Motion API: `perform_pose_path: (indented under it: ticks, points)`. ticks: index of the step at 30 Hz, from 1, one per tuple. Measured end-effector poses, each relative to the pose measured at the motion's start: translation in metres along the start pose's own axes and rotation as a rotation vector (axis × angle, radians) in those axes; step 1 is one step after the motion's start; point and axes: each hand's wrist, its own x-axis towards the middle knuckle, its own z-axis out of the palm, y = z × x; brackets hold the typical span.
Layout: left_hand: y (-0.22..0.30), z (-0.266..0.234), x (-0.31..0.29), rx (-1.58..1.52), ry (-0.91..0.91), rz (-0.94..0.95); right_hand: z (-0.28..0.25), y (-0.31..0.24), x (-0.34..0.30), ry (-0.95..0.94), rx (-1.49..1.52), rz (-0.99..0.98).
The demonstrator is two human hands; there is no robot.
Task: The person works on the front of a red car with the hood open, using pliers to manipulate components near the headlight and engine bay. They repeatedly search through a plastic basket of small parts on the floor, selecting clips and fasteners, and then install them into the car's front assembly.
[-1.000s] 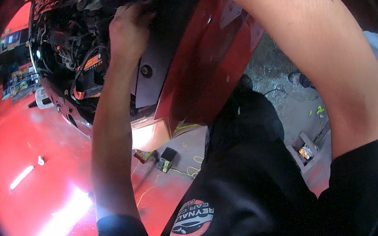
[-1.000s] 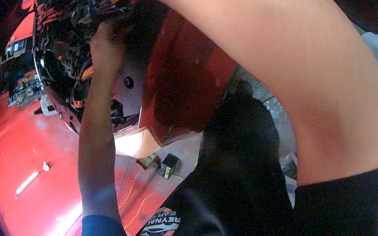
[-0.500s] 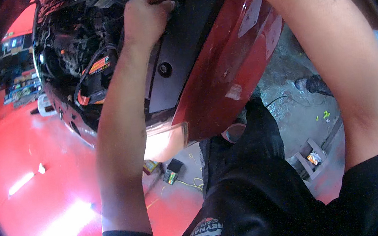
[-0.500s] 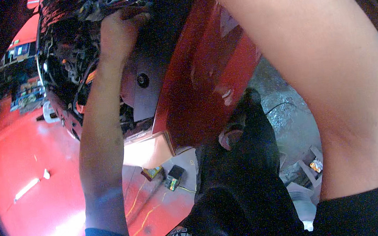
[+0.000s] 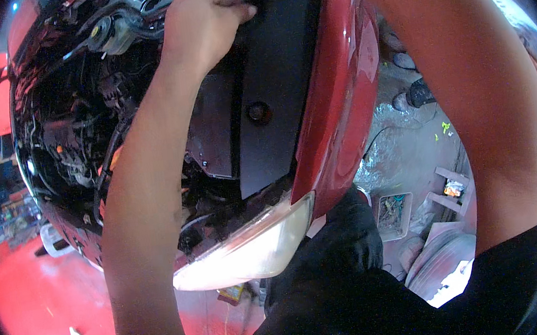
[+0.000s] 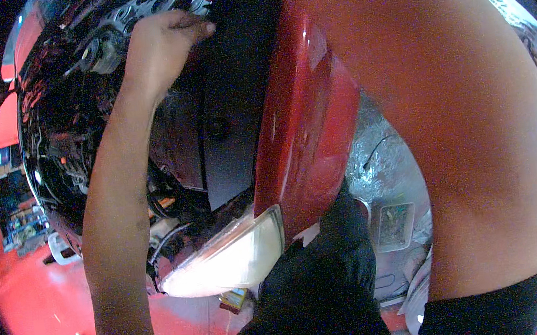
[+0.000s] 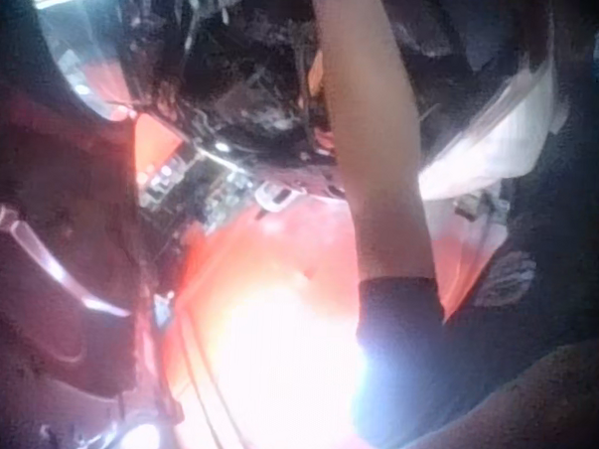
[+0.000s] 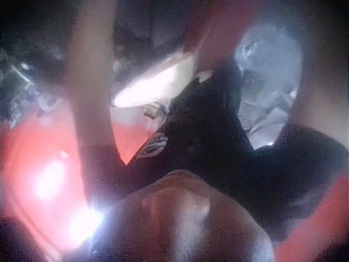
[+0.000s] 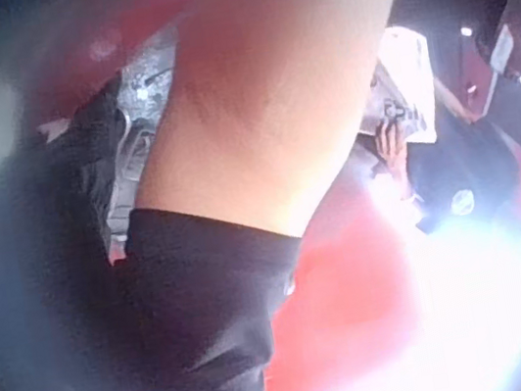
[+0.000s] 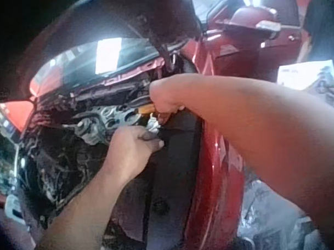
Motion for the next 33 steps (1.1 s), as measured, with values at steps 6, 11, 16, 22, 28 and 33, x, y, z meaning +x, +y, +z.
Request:
perform_pose_path:
  ticks: [6, 11, 16, 22, 28, 33]
  points:
    - [0.004, 0.002, -0.002, 0.107, 0.027, 0.021, -0.004, -0.001, -0.003, -0.019, 0.013, 0.029]
    - [0.007, -0.002, 0.000, 0.229, -0.034, 0.171, -0.005, 0.005, -0.005, -0.031, 0.023, 0.046]
    - [0.004, -0.008, -0.001, 0.094, -0.056, 0.079, -0.010, 0.007, -0.005, -0.022, 0.032, 0.040]
    - [0.016, -0.004, 0.000, 0.111, -0.014, 0.077, -0.012, 0.013, -0.011, -0.019, 0.040, 0.064]
    - [0.001, -0.011, 0.006, -0.055, -0.097, 0.038, -0.014, 0.021, -0.009, 0.033, 0.080, 0.056]
    - [0.018, 0.004, 0.001, 0.126, -0.021, 0.221, -0.001, 0.014, -0.004, 0.106, 0.163, 0.066]
